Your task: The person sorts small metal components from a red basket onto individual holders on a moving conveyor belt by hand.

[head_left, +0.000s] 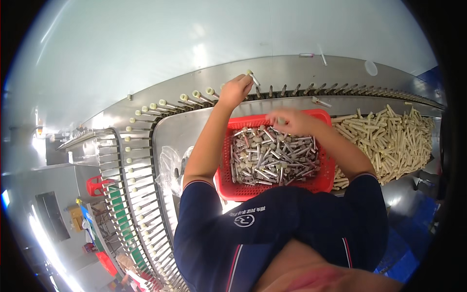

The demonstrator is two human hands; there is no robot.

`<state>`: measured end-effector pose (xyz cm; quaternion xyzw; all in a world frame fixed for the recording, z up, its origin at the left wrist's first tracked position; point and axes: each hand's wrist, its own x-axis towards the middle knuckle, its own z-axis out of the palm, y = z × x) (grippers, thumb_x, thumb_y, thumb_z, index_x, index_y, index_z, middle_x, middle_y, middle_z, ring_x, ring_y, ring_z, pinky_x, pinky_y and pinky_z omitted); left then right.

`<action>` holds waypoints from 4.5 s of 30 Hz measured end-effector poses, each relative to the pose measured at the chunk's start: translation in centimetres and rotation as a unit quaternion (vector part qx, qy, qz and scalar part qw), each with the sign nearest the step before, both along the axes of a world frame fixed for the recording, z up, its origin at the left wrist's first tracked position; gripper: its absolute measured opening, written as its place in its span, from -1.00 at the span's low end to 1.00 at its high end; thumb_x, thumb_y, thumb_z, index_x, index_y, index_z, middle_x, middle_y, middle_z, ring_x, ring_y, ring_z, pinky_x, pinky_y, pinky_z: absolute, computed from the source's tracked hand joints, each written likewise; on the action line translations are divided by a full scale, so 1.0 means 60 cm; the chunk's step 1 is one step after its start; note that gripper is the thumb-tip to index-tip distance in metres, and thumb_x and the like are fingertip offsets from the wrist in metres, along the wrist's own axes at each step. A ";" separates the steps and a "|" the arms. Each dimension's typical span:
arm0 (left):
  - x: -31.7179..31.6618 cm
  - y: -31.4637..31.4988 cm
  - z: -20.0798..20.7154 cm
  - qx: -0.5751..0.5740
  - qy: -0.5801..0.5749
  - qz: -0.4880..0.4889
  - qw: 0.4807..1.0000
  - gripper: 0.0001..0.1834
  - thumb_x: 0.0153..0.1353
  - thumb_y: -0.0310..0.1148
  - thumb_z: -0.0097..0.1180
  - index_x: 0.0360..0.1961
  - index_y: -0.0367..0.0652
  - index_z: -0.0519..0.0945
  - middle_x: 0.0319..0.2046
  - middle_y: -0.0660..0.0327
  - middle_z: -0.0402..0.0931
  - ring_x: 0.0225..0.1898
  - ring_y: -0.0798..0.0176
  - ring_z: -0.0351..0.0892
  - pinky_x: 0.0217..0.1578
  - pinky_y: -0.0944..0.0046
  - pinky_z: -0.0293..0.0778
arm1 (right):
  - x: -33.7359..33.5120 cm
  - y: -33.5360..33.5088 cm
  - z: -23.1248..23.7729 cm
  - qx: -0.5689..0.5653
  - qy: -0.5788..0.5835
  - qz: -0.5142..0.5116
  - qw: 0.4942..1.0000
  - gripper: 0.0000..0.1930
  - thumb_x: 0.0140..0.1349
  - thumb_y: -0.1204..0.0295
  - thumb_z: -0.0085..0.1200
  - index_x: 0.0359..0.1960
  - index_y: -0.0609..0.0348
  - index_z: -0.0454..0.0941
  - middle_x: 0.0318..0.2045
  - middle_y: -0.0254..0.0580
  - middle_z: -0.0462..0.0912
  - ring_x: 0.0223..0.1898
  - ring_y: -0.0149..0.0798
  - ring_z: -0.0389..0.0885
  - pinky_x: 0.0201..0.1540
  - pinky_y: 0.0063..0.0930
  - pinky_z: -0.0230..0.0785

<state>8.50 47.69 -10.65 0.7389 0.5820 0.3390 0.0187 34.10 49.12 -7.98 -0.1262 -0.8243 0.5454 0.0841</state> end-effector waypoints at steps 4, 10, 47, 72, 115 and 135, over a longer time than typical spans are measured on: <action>0.068 0.095 0.039 0.039 -0.030 0.038 0.998 -0.84 0.11 -0.33 0.20 -0.31 -0.13 0.53 -0.56 0.15 0.47 -0.54 0.06 0.52 -0.51 0.14 0.42 | 0.095 -0.016 -0.203 0.133 0.001 0.038 0.990 -0.57 0.15 0.33 0.12 0.03 0.24 0.44 -0.06 -0.03 0.48 0.00 -0.09 0.44 0.03 -0.25 0.32; 0.162 -0.024 0.131 -0.150 -0.029 -0.157 0.976 -0.49 0.00 -0.16 0.28 -0.01 -0.09 0.51 -0.22 0.03 0.51 -0.23 0.00 0.55 -0.22 0.10 0.47 | 0.098 0.090 -0.106 0.069 -0.023 -0.124 0.990 -0.68 0.15 0.36 0.12 -0.09 0.26 0.50 -0.30 -0.07 0.58 -0.24 -0.11 0.56 -0.12 -0.31 0.40; 0.186 -0.135 0.050 -0.035 0.042 0.119 0.991 -0.40 -0.09 -0.29 0.35 0.04 -0.10 0.45 0.09 0.00 0.34 0.09 -0.14 0.34 0.02 -0.03 0.34 | 0.136 0.087 0.044 0.345 0.109 -0.153 0.920 -0.52 0.08 0.28 0.19 0.04 0.16 0.41 0.02 -0.01 0.46 0.07 0.06 0.38 0.13 -0.16 0.24; 0.264 -0.171 0.070 -0.048 0.053 0.070 0.995 -0.49 -0.03 -0.15 0.33 -0.05 -0.14 0.55 -0.02 -0.01 0.46 0.01 -0.12 0.43 0.02 -0.02 0.36 | 0.266 -0.001 -0.008 0.250 0.095 -0.246 0.932 -0.65 0.06 0.34 0.17 -0.14 0.26 0.49 -0.20 0.00 0.53 -0.10 0.07 0.47 0.00 -0.15 0.30; 0.101 -0.040 0.216 -0.060 -0.060 0.034 0.996 -0.73 0.07 -0.25 0.26 -0.37 -0.18 0.46 -0.64 0.09 0.53 -0.64 0.11 0.55 -0.60 0.20 0.41 | 0.023 0.111 0.206 0.321 0.082 -0.283 0.900 -0.75 0.13 0.18 0.09 -0.47 0.09 0.50 -0.75 -0.17 0.47 -0.69 -0.10 0.48 -0.60 -0.24 0.33; 0.173 -0.102 0.001 -0.093 0.146 0.062 0.983 -0.54 0.18 0.00 0.07 -0.01 -0.07 0.48 -0.46 -0.03 0.59 -0.47 -0.15 0.58 -0.48 -0.04 0.47 | 0.044 0.010 -0.014 0.400 -0.050 -0.166 0.900 -0.84 -0.14 0.25 0.14 -0.59 0.02 0.59 -0.62 -0.13 0.61 -0.53 0.02 0.60 -0.47 -0.07 0.42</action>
